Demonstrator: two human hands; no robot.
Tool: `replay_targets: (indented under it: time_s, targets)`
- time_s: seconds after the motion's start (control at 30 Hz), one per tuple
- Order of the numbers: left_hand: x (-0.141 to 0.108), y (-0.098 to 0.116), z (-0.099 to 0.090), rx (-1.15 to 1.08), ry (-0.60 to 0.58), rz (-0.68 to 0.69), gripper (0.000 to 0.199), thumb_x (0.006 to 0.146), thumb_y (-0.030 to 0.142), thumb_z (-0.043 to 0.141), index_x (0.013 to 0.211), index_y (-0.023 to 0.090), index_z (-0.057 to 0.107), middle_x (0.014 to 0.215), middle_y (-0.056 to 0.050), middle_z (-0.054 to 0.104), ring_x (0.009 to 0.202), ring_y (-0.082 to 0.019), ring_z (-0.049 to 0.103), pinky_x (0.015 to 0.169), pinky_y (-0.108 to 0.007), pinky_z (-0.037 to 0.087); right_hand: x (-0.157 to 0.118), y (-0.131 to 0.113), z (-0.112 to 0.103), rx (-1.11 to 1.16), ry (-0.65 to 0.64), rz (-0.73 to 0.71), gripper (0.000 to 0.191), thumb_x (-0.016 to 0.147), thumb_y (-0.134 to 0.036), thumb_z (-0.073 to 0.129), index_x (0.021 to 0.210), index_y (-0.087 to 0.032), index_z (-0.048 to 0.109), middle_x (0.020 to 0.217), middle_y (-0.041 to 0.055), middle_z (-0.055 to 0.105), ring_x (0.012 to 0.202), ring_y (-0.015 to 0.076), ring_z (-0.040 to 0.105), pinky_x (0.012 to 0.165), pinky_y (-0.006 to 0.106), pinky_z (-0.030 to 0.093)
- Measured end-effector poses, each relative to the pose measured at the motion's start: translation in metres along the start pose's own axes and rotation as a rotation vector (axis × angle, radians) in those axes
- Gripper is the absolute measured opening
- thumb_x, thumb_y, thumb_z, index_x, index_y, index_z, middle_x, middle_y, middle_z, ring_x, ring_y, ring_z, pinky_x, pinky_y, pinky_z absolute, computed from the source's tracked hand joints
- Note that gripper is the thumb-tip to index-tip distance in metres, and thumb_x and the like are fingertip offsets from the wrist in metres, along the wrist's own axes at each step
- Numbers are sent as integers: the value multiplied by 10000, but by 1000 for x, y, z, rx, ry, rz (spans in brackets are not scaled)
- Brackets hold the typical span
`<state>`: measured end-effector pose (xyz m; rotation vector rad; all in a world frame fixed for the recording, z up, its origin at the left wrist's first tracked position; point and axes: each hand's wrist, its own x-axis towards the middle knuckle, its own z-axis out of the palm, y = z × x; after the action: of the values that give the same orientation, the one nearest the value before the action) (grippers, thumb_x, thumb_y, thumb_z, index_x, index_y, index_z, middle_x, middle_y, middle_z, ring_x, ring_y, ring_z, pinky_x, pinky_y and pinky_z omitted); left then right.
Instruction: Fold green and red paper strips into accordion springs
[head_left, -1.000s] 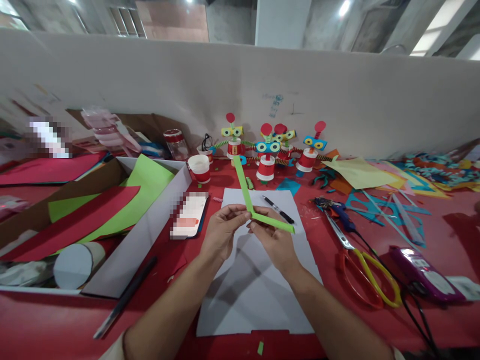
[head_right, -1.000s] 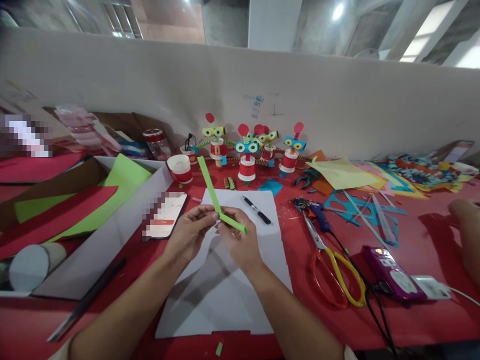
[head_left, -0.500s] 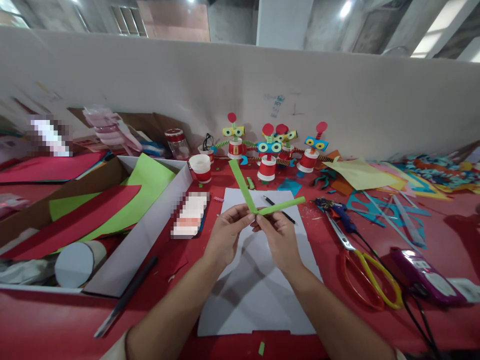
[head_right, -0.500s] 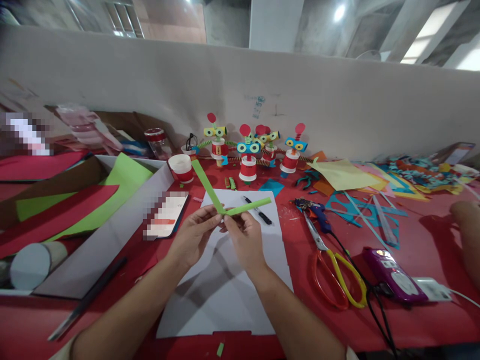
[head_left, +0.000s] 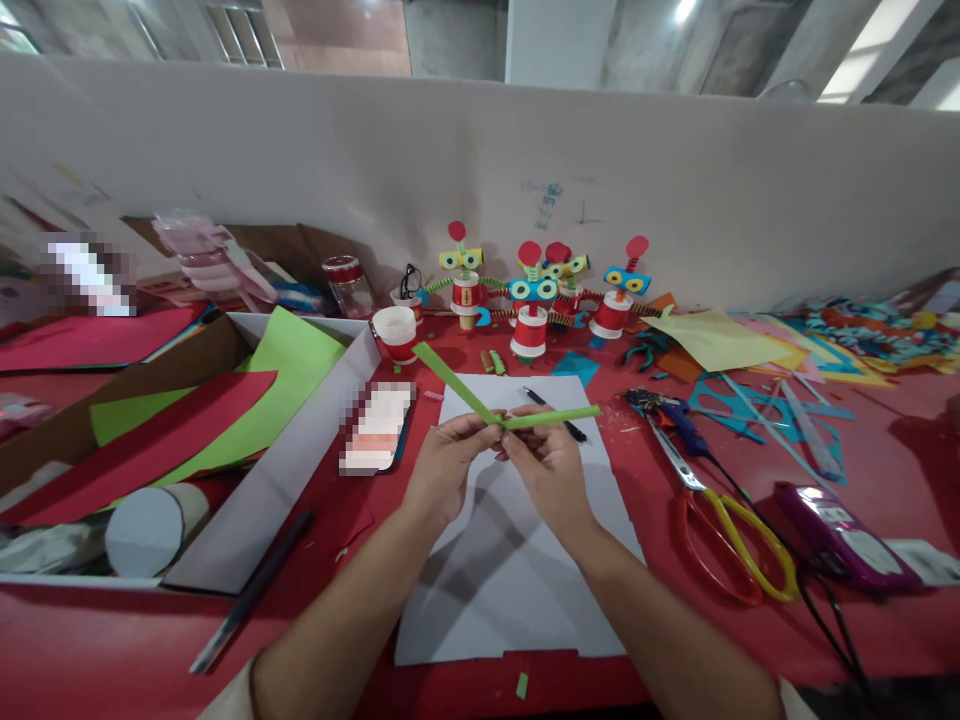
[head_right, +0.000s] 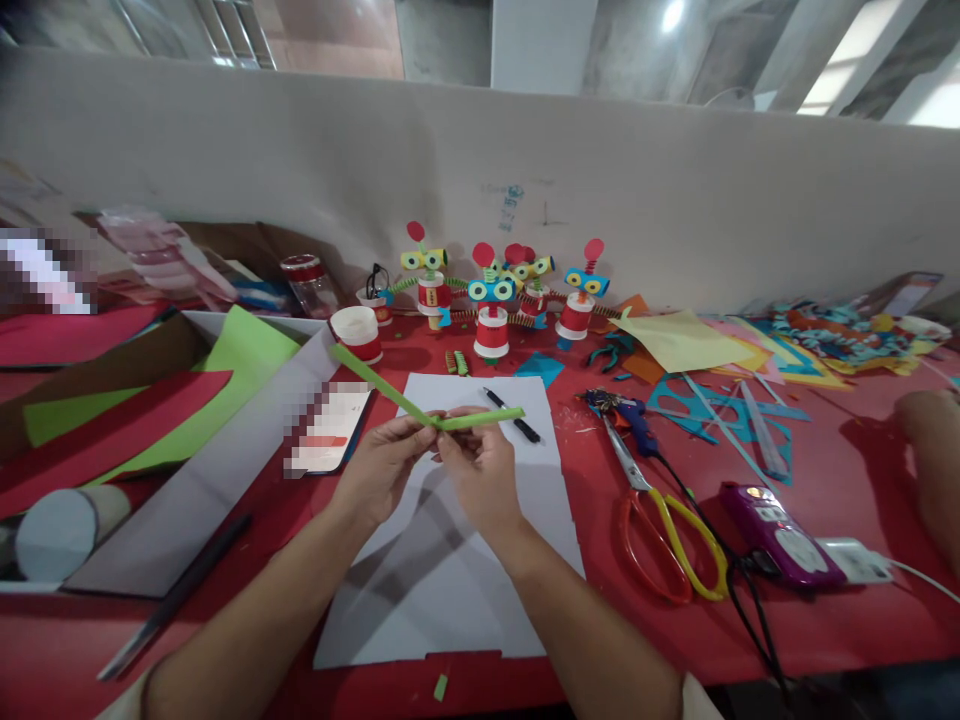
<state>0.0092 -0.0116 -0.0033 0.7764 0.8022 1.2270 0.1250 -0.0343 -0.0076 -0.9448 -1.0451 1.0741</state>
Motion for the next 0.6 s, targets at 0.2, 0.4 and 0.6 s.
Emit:
replay_targets:
  time_s: [0.2, 0.4, 0.6]
  targets:
    - [3, -2, -4, 64, 43, 62, 167, 590, 222, 787, 746, 171, 756, 748, -23, 711, 751, -136, 582, 763, -270, 442, 1, -4, -3, -85, -36, -24, 138, 732, -271, 712, 826, -216, 627, 716, -31, 627, 603, 107, 587, 553, 234, 492]
    - [2, -5, -2, 115, 12, 113, 140, 644, 236, 744, 764, 167, 725, 700, 1, 667, 700, -125, 559, 717, -267, 443, 4, -1, -5, -72, -36, -39, 76, 757, -288, 694, 769, -214, 694, 711, -9, 618, 617, 120, 568, 514, 237, 453]
    - [1, -7, -1, 151, 8, 110, 129, 644, 239, 725, 739, 153, 709, 680, -3, 646, 674, -123, 533, 677, -260, 430, 6, 0, -6, -19, -18, 1, 63, 709, -260, 732, 742, -214, 703, 663, -19, 627, 623, 125, 551, 576, 257, 457]
